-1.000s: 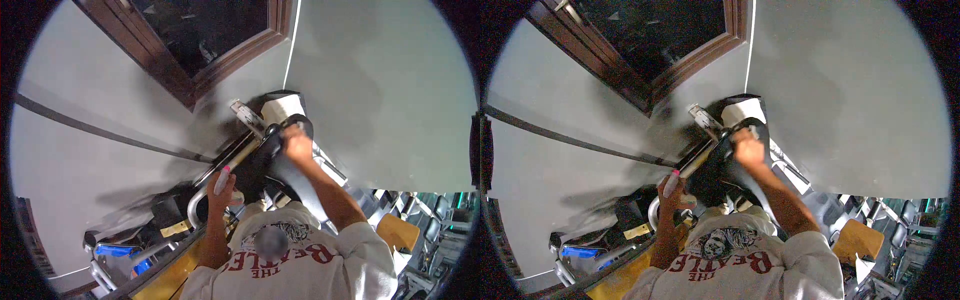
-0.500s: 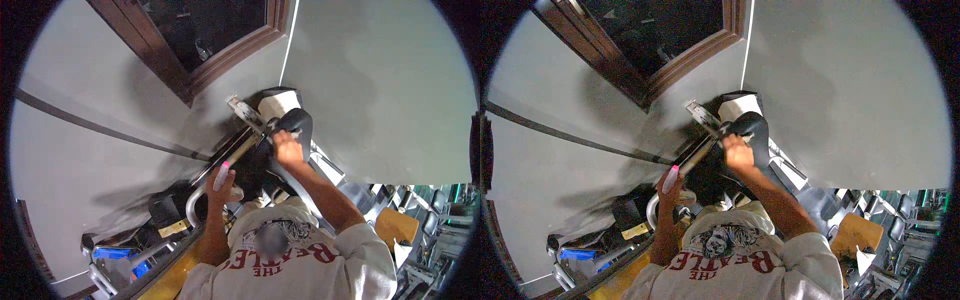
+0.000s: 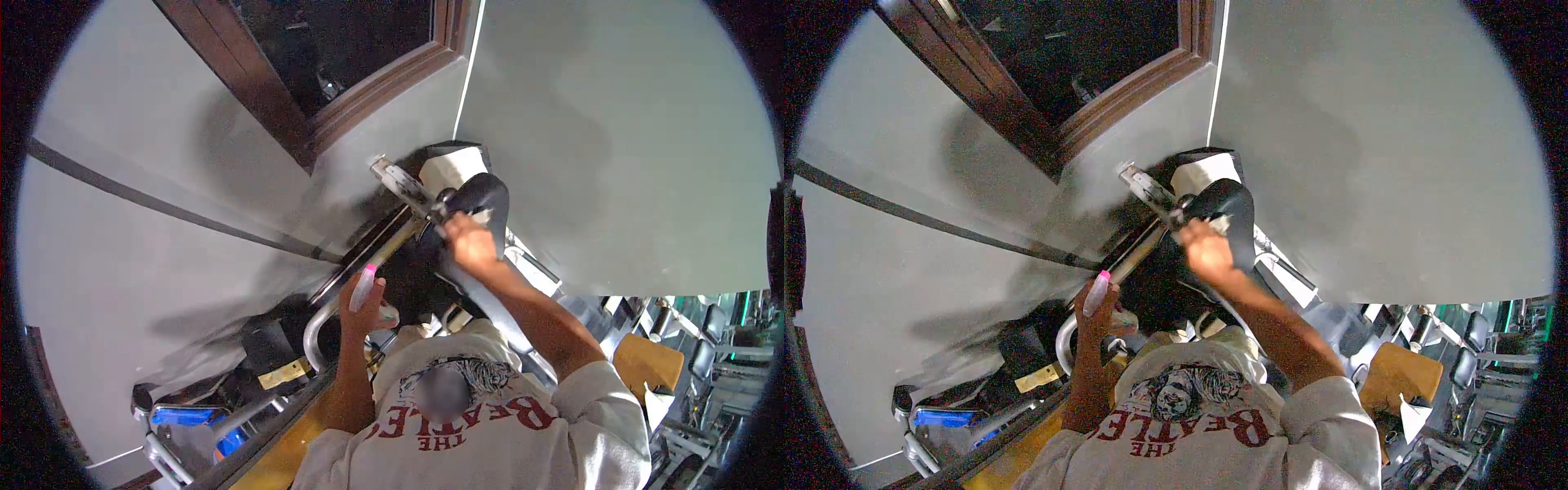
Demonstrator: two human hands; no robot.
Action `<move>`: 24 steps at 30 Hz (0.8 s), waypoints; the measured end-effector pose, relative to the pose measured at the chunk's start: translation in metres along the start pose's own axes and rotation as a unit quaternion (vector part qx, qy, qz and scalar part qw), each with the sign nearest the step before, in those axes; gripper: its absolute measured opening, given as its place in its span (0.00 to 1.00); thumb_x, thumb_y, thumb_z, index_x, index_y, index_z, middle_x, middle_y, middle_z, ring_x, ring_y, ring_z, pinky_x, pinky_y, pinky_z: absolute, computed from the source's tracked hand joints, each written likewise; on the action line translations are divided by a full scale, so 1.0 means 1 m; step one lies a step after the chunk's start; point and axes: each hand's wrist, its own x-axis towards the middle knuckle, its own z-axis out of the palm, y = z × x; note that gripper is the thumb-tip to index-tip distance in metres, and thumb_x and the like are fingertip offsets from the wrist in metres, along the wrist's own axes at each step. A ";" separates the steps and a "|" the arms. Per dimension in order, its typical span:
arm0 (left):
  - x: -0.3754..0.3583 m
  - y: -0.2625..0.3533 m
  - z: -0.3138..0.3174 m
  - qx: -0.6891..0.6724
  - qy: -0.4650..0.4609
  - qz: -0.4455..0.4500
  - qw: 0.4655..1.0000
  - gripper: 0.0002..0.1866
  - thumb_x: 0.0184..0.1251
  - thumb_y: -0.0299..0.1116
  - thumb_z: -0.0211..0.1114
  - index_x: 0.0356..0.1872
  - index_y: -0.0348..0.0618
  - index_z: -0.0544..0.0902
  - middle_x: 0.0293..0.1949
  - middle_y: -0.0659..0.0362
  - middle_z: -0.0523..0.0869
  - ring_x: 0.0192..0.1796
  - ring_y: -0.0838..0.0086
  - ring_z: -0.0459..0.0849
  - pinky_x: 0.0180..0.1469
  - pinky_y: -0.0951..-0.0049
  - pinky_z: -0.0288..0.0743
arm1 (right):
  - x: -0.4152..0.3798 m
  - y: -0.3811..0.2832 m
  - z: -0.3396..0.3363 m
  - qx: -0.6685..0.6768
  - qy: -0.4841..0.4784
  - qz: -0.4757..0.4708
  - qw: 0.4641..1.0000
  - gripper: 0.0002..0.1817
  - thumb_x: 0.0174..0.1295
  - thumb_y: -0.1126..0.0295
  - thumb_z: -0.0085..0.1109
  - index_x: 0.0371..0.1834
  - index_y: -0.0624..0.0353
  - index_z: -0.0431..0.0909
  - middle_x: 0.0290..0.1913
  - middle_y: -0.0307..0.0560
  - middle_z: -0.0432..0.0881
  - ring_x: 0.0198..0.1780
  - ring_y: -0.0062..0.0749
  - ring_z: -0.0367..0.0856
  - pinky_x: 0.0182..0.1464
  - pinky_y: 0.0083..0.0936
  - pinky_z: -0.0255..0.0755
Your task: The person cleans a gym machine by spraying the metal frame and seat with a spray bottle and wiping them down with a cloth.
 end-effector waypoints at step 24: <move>0.068 -0.052 0.111 0.082 -0.027 0.115 0.990 0.27 0.54 0.51 0.78 0.39 0.39 0.78 0.27 0.56 0.81 0.31 0.66 0.81 0.38 0.66 0.75 | 0.025 0.062 -0.054 0.066 0.084 0.176 0.979 0.13 0.55 0.72 0.61 0.44 0.60 0.77 0.43 0.56 0.79 0.46 0.56 0.81 0.47 0.47 0.78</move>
